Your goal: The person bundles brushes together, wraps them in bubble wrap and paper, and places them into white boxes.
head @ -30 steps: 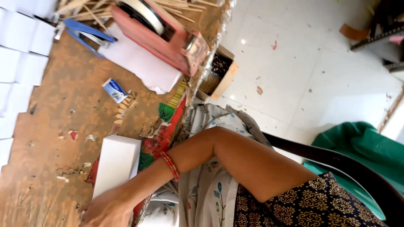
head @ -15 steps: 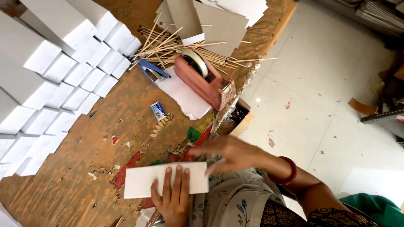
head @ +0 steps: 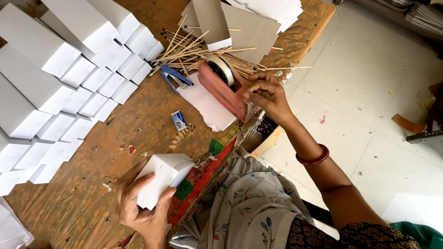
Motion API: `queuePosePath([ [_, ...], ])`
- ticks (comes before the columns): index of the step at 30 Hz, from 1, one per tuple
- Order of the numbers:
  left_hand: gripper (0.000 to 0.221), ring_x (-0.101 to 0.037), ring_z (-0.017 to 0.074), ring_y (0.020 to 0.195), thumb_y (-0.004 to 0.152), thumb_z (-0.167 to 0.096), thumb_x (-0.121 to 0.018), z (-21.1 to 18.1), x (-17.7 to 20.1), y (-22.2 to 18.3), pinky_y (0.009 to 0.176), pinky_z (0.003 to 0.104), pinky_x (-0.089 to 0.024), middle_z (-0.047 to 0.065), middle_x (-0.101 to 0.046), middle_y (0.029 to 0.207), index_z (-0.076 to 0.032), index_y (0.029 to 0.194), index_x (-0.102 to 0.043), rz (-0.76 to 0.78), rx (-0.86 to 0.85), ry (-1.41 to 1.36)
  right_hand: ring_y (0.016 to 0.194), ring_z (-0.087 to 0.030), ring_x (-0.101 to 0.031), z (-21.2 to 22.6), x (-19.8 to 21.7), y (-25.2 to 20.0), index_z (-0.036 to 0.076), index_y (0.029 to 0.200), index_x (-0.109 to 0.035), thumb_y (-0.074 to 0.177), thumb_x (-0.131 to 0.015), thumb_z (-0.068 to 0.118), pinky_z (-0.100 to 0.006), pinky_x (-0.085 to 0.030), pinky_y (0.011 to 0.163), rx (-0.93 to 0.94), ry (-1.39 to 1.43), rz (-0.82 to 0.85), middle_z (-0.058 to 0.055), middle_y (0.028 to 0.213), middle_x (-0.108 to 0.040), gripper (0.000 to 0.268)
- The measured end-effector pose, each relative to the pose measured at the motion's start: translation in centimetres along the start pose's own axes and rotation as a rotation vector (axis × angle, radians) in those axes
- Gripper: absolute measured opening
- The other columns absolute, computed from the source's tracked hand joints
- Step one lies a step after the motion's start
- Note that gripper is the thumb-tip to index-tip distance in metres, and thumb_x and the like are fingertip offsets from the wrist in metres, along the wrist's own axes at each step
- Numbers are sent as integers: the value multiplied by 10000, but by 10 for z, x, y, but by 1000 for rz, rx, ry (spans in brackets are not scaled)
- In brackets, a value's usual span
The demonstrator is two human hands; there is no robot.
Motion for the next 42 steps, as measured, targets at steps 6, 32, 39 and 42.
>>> queuePosePath([
  [6,367,-694,225,1121,784,-206,-925,-10,-15,3,958,348,-567,99,-736,1244,-138,1081,-720,-80,-121,8,1279,-169,-541,-4,10,-24,58,902,-763,894,-816,32,-347,-499,1103,65,303,-200,-58,1347,-548,60],
  [32,447,-597,282,1165,1129,-520,-350,-92,-64,-67,881,447,-617,65,-531,1291,-175,1325,-554,125,-787,201,576,-83,-656,94,-110,-139,20,801,-734,976,-781,126,-233,-489,539,-322,924,540,-74,693,-742,210],
  [39,527,-660,254,1113,1066,-526,-466,-47,-39,-32,964,467,-646,34,-595,1257,-114,1174,-776,26,-547,31,551,-63,-731,93,-139,-87,72,813,-782,894,-779,260,-205,-565,509,-202,497,617,-4,653,-761,204],
  [42,500,-676,238,1066,1041,-488,-543,-27,2,-35,908,441,-634,44,-639,1173,-56,1091,-791,-111,-358,19,708,-125,-695,106,-144,-47,65,776,-698,788,-931,278,-292,-506,659,144,83,432,-38,754,-754,317],
])
Point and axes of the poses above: each hand's wrist, its own y-axis towards the middle knuckle, its own x-axis out of the back of the hand, z = x × y, the point moved 10 cm from there along y, towards the middle knuckle
